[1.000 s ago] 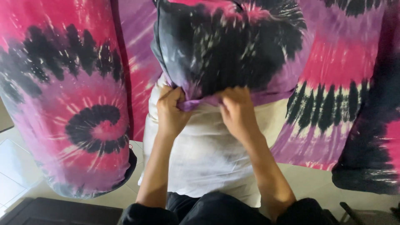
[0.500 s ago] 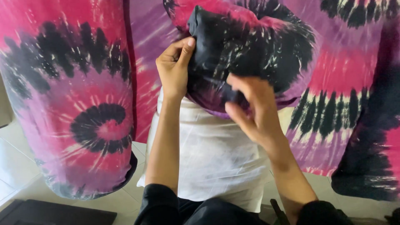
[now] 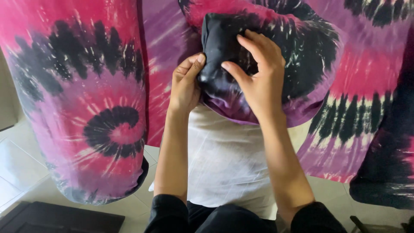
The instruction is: The person inserts a white pillow into a pink, purple, and black tie-dye pillowcase. They align the corners, push the pillow inside, and smooth the fabric to fit the case properly.
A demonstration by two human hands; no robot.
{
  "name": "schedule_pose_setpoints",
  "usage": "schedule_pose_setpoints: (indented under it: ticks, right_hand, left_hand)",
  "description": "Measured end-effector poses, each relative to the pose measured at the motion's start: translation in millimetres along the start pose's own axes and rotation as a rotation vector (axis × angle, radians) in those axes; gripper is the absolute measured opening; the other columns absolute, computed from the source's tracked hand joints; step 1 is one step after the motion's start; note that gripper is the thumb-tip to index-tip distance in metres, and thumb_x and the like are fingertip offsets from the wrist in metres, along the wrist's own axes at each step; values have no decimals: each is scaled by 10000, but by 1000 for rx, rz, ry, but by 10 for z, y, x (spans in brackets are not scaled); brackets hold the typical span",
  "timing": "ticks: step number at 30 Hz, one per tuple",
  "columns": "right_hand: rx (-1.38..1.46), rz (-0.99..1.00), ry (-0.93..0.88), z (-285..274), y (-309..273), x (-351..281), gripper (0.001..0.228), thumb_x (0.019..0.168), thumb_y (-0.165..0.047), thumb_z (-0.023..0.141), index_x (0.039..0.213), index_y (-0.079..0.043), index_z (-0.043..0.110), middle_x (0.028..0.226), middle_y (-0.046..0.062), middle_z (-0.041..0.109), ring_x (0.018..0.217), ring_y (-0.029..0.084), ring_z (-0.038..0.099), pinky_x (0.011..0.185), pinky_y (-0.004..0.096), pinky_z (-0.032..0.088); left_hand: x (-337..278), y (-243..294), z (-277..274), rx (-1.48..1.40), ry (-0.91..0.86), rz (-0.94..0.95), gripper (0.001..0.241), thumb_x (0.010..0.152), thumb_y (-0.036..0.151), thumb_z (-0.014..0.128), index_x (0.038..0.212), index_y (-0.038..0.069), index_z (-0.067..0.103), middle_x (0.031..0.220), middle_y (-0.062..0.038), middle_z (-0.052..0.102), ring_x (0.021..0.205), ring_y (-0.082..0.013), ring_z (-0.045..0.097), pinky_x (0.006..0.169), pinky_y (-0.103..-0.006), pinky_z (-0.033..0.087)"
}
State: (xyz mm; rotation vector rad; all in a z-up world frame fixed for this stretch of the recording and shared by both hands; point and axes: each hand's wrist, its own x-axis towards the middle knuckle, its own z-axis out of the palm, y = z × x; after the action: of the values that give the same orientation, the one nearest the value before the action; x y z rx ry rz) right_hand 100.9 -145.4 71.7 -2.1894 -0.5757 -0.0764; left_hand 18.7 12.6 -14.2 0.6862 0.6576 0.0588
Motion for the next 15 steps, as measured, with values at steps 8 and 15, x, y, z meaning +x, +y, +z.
schedule_pose_setpoints:
  ticks: [8,15]
  right_hand:
    - [76,-317,-189,206,647,-239,94,882,-154,892,923,-147,808,784,49,676,842,287,655,962,393,533]
    - [45,-192,-292,51,348,-917,51,915,-135,779,945,-172,800,771,-1,668,793,213,674,847,373,524]
  left_hand:
    - [-373,-218,-443,441,118,385,114,985,42,710,937,-59,732,970,-136,687,981,-198,642,950,-333,525]
    - [-434,-83,-523,1088,113,584,106,893,123,829,941,54,766,1008,-106,728,946,-296,718,847,-394,554]
